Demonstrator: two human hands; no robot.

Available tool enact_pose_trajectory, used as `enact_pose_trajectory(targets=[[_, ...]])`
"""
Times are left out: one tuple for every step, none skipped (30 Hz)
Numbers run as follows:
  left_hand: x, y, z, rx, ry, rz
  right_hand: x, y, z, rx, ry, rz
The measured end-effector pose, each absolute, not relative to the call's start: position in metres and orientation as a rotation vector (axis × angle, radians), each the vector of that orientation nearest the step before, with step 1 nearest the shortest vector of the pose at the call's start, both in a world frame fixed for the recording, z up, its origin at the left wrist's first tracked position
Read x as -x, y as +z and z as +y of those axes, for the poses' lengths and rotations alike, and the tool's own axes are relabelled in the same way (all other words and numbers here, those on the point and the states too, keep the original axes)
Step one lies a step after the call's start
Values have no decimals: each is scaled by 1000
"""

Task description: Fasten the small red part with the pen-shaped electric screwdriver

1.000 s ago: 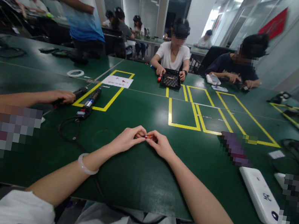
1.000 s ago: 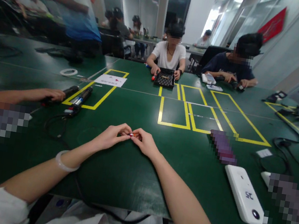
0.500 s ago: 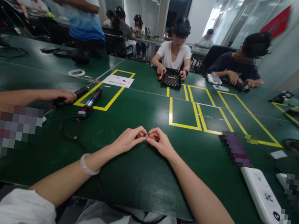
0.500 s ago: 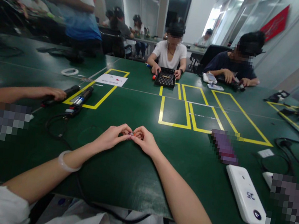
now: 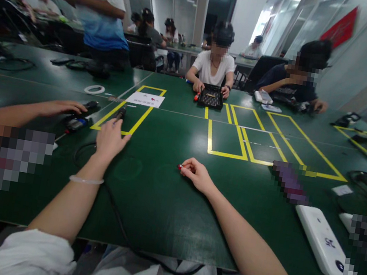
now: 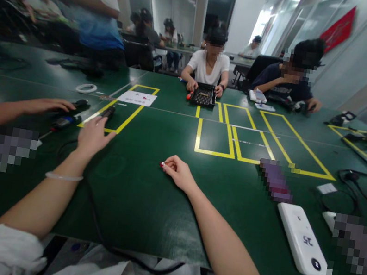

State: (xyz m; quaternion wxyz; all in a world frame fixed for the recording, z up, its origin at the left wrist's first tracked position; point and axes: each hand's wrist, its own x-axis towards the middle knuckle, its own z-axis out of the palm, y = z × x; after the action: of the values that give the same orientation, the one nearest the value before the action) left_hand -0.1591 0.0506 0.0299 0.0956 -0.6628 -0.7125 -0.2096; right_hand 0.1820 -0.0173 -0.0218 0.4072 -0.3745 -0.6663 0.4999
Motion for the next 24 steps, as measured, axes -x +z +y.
enact_pose_trajectory(targets=[[178, 28, 54, 1887, -561, -2211, -182, -21, -18, 950, 1261, -1682], [194, 26, 57, 1833, -506, -2312, -182, -21, -18, 953, 1261, -1684], [208, 25, 59, 1812, -430, -2423, -182, -20, -18, 954, 1261, -1686], [218, 24, 60, 1813, -347, -2524, -181, -20, -19, 953, 1261, -1686], [226, 23, 61, 1827, -276, -2591, -181, -19, -19, 951, 1261, -1685], [230, 22, 62, 1849, -218, -2624, -182, -19, -19, 949, 1262, -1686], [233, 22, 63, 1871, -181, -2625, -182, -19, -19, 946, 1265, -1686], [233, 23, 63, 1889, -158, -2601, -182, -19, -19, 945, 1266, -1684], [231, 23, 64, 1901, -142, -2570, -182, -19, -19, 944, 1267, -1683], [229, 24, 64, 1908, -126, -2545, -182, -20, -19, 943, 1266, -1682], [227, 25, 64, 1916, -108, -2528, -182, -20, -19, 942, 1264, -1682], [224, 26, 63, 1926, -92, -2516, -182, -21, -19, 943, 1260, -1683], [221, 28, 63, 1939, -79, -2512, -183, -21, -19, 944, 1256, -1686], [218, 29, 62, 1951, -71, -2514, -183, -22, -19, 948, 1250, -1692], [215, 30, 62, 1955, -67, -2520, -183, -22, -18, 954, 1244, -1699], [212, 30, 61, 1957, -62, -2524, -183, -22, -18, 961, 1236, -1705], [207, 31, 59, 1955, -59, -2524, -183, -22, -18, 969, 1228, -1708], [202, 31, 58, 1954, -57, -2518, -183, -22, -18, 975, 1222, -1710], [196, 31, 56, 1954, -57, -2505, -183, -22, -18, 979, 1218, -1711], [189, 30, 54, 1960, -59, -2487, -183, -23, -18, 982, 1213, -1711], [182, 30, 52, 1973, -64, -2466, -182, -23, -18, 983, 1207, -1712], [173, 29, 50, 1992, -73, -2442, -182, -23, -18, 982, 1200, -1715], [165, 28, 47, 2016, -84, -2413, -182, -23, -18, 979, 1189, -1719], [155, 27, 45, 2049, -96, -2379, -182, -22, -18, 978, 1176, -1723]])
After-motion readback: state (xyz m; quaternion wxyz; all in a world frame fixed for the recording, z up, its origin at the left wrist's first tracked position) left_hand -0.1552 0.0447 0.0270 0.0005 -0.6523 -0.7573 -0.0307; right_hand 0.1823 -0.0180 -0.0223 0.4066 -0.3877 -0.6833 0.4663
